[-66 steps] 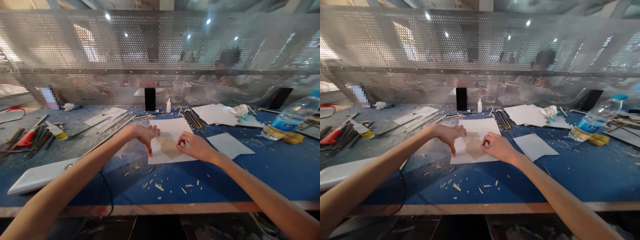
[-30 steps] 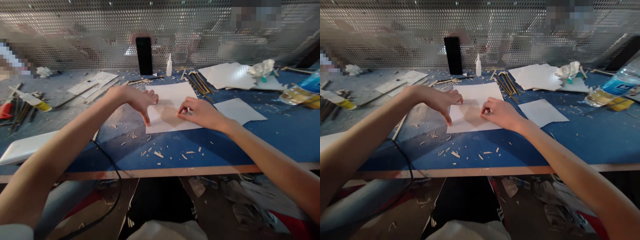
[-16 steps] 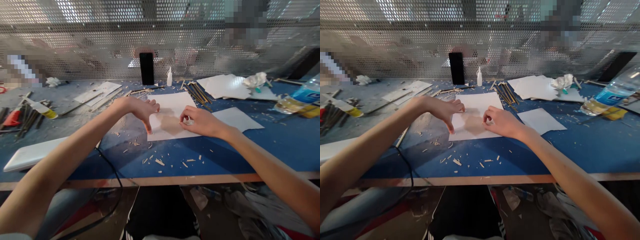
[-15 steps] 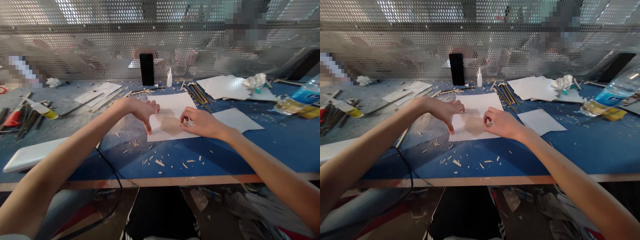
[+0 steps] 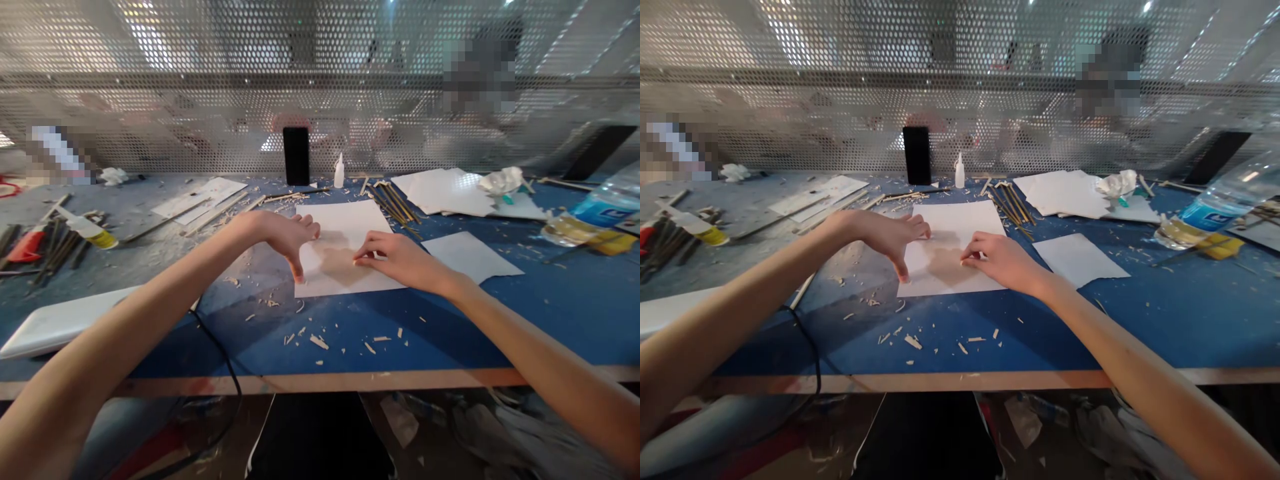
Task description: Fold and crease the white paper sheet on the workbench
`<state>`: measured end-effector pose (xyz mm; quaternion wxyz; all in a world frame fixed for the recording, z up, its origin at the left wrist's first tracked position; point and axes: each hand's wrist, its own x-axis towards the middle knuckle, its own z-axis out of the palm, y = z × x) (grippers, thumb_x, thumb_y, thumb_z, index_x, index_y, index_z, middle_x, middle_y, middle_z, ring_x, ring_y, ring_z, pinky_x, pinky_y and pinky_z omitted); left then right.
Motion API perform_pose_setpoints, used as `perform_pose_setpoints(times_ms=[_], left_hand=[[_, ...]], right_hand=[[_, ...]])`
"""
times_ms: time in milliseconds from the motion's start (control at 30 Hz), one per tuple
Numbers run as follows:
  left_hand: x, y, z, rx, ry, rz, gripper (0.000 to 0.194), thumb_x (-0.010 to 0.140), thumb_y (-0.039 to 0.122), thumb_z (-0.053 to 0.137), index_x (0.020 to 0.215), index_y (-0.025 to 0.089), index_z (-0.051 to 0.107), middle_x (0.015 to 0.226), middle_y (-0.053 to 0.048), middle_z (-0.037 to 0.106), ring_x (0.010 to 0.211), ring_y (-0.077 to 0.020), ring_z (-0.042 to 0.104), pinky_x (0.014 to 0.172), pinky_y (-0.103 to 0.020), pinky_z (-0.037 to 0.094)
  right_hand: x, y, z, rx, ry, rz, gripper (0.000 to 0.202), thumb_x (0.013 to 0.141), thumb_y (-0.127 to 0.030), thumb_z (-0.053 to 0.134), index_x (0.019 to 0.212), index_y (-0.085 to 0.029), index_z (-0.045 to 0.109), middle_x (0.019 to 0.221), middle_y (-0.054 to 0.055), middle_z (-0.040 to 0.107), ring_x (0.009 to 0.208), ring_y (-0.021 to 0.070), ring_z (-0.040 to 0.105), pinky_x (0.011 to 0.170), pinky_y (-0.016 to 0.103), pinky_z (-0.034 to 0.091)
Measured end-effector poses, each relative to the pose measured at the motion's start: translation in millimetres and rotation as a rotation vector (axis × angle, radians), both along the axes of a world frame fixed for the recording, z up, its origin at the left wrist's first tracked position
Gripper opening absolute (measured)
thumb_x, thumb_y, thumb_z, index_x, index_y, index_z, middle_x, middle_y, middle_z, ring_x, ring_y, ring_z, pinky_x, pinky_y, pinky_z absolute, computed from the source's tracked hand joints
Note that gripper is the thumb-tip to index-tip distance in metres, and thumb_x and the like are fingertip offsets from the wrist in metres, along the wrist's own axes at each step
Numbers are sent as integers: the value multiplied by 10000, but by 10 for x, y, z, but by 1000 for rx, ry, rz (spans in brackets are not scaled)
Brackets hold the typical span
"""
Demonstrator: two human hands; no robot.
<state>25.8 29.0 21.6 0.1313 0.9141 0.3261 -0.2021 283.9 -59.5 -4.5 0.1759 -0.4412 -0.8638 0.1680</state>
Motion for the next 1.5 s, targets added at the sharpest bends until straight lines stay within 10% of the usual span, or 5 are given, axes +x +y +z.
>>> perform_pose_setpoints(times_ms=[1500], left_hand=[[56,-76,88,1,34,-44,1088,491,675,719,1412,199,388,1425,-148,409,1294,-405,338,1021,-412,357]], right_hand=[[-137,-152,-70,182,-151,107,119,938,-254,545,954,-207,653,994,41,619,807,161,608,730,271,446]])
